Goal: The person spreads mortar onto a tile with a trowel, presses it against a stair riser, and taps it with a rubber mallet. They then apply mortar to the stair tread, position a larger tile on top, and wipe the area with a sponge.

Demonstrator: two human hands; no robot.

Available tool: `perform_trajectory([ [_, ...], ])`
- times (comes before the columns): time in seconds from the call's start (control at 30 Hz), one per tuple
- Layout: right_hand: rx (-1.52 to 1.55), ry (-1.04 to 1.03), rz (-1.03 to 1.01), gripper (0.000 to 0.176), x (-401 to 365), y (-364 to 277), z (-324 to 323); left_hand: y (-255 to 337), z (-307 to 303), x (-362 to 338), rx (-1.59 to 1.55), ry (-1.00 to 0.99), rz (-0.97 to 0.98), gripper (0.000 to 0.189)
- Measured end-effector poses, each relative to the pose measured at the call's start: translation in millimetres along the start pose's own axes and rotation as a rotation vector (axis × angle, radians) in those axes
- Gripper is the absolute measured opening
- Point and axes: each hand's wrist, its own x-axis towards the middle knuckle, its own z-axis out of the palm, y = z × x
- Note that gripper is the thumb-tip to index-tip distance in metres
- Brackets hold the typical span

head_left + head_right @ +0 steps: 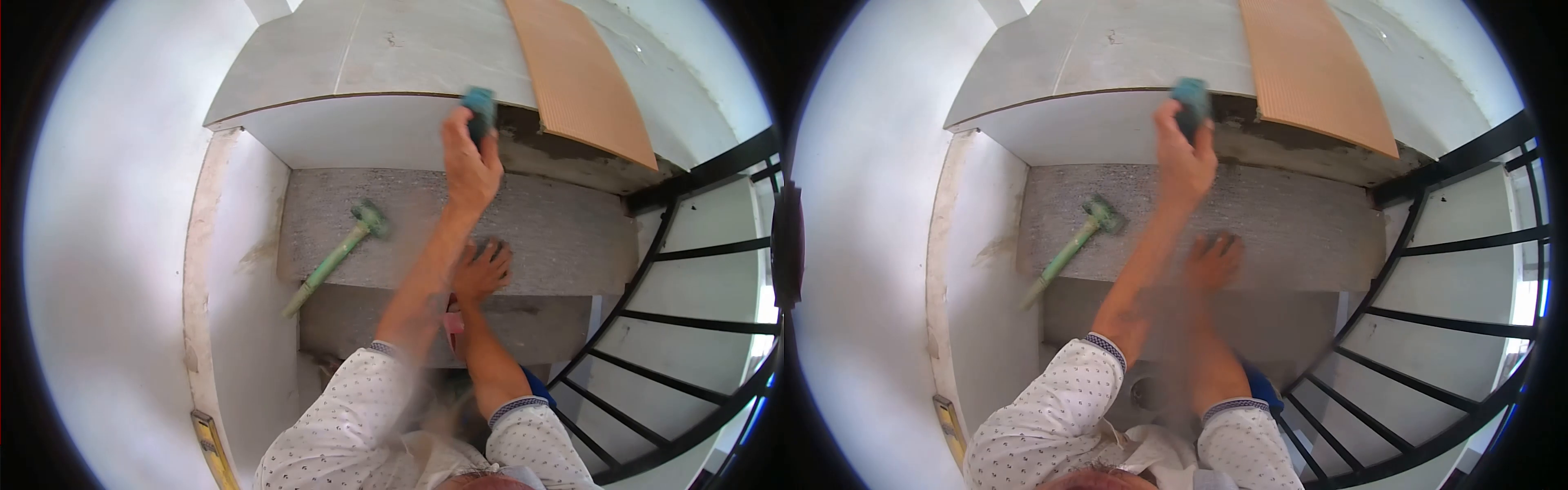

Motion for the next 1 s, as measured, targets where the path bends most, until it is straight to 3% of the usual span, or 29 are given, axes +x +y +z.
perform_trajectory([
  [0.03,0.013,0.014,0.005,0.051,-0.1,0.5,1.5,1.6,-6.6,-9.1,-0.072,-0.158,-0.066,0.04],
  [0.13,-0.027,0.028,-0.035,0.051,-1.2,4.2,1.2,-13.8,-46.4,-34.4,-0.168,-0.339,-0.345,0.046],
  [0.2,0.02,-0.118,-0.001,0.05,6.2,-2.2,-9.8,-36.8,-92.4,-47.7,0.227,-0.113,-0.109,0.055],
  [0.27,0.019,-0.168,0.012,0.05,5.9,4.2,-12.9,-87.9,-151.9,-54.8,0.215,0.04,-0.293,0.07],
  [0.37,0.021,-0.143,-0.018,0.05,4.8,7.8,-10.0,-101.1,-225.8,-39.3,-0.075,0.488,-0.627,0.064],
  [0.43,0.057,-0.17,0.008,0.051,5.1,4.8,-11.5,-106.8,-254.3,-33.3,-0.186,0.547,-0.727,0.062],
  [0.57,0.017,-0.133,-0.033,0.052,6.7,10.4,-2.1,-130.1,-262.0,-36.6,-0.301,0.43,-0.868,0.056],
  [0.73,0.045,-0.126,-0.067,0.054,3.9,13.6,1.4,-170.2,-245.9,-0.7,-0.225,0.558,-0.835,0.052],
  [0.8,0.042,-0.141,-0.049,0.054,2.4,12.3,0.6,-167.8,-237.7,25.2,-0.059,0.644,-1.034,0.052],
  [0.87,0.026,-0.145,-0.04,0.054,4.7,10.9,0.1,-244.0,-251.6,25.2,0.274,0.629,-0.914,0.056],
  [0.93,0.006,-0.154,-0.034,0.054,5.0,9.4,0.5,-266.2,-262.5,30.2,0.461,0.568,-0.937,0.052],
  [1.0,0.016,-0.178,-0.012,0.052,6.0,8.1,-1.1,-276.9,-256.7,25.6,0.428,0.483,-0.954,0.048],
])
